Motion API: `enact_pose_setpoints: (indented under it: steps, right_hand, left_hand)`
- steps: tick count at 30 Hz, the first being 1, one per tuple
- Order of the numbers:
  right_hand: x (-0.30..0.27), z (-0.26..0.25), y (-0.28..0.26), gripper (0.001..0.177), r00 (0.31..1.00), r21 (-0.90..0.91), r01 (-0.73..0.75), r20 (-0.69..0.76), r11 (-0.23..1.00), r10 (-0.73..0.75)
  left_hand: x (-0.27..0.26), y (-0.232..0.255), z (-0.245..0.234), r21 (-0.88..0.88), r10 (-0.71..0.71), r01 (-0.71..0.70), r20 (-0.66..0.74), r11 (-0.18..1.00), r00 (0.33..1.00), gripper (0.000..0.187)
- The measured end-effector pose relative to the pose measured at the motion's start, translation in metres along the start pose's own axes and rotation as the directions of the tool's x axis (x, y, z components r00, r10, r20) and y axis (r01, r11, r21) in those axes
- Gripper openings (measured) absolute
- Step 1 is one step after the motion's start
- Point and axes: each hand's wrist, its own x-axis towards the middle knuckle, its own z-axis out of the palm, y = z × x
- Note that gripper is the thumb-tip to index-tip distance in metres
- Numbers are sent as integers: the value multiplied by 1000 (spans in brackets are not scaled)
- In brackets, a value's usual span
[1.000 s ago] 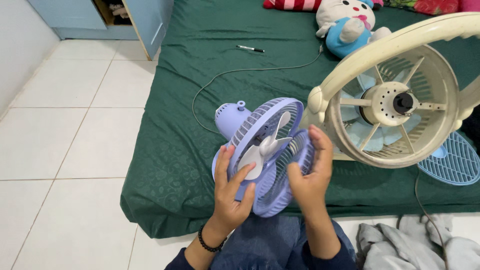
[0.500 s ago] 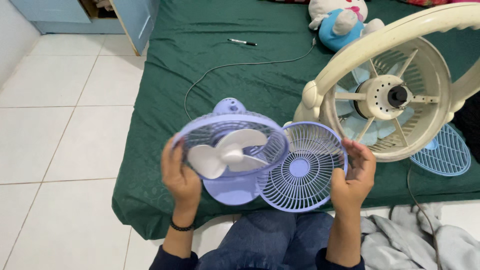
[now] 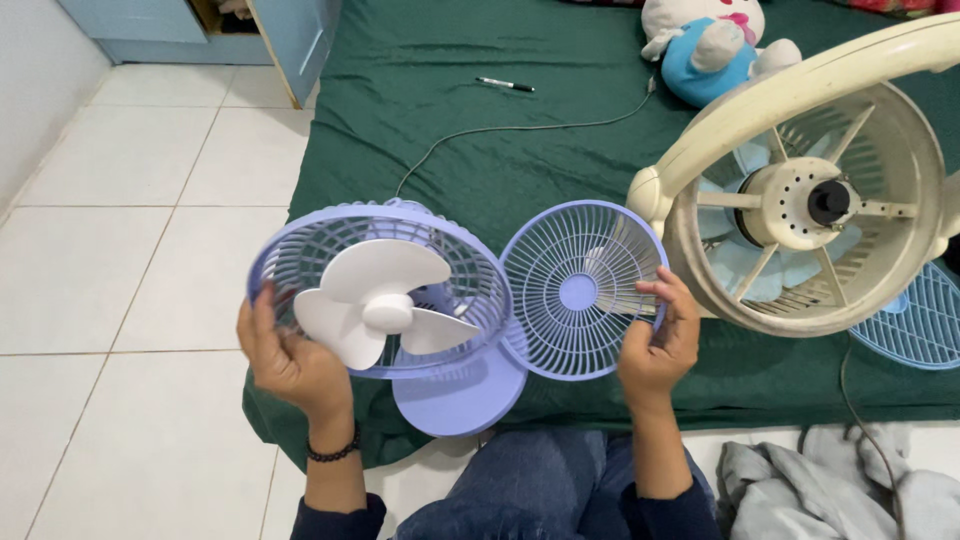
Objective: The person disassembles a small purple fan by removing the front grille and blade, then reassembles it. They also handle a larger off-white fan, removing its front grille and inspecting the blade assembly.
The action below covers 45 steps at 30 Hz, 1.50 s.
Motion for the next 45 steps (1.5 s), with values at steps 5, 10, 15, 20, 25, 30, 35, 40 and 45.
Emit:
enact_pose_setpoints:
  steps: [5,10,15,20,25,30,35,40,45]
  right_hand:
    - [-2,31,15,39,980,-283,192,6,940,-199]
    - [-10,74,52,39,978,-295,192,-18,936,-206]
    - [-23,110,113,40,983,-319,52,-151,946,-105]
    - [-43,113,144,39,997,-465,77,36,882,-68]
    - [-27,111,100,21,992,-273,-43,103,961,73]
    - [16,110,-10,38,906,512,-202,421,835,-39]
    - [41,121,-75,40,788,244,9,595,970,-157]
    - [34,133,-73,26,837,212,73,519,975,-175]
    - [24,130,-61,24,871,196,56,469,979,-144]
  left_hand:
    - [0,-1,-4,-64,84,-87,-48,994,995,45]
    - [4,-4,-7,-51,94,-96,-28,994,995,50]
    - [3,-15,-6,-11,98,-99,-24,995,995,50]
    - [-7,-20,-9,-26,118,-119,-25,993,993,46]
    - [-16,-23,-12,-14,94,-95,-28,995,995,40]
    - [-20,-20,-14,-82,66,-68,-20,994,998,34]
    - [-20,-3,-23,-137,35,-23,86,990,996,21]
    - [-16,28,-39,143,295,-299,50,944,954,23]
    - [-15,60,-40,-128,326,-300,357,945,876,30]
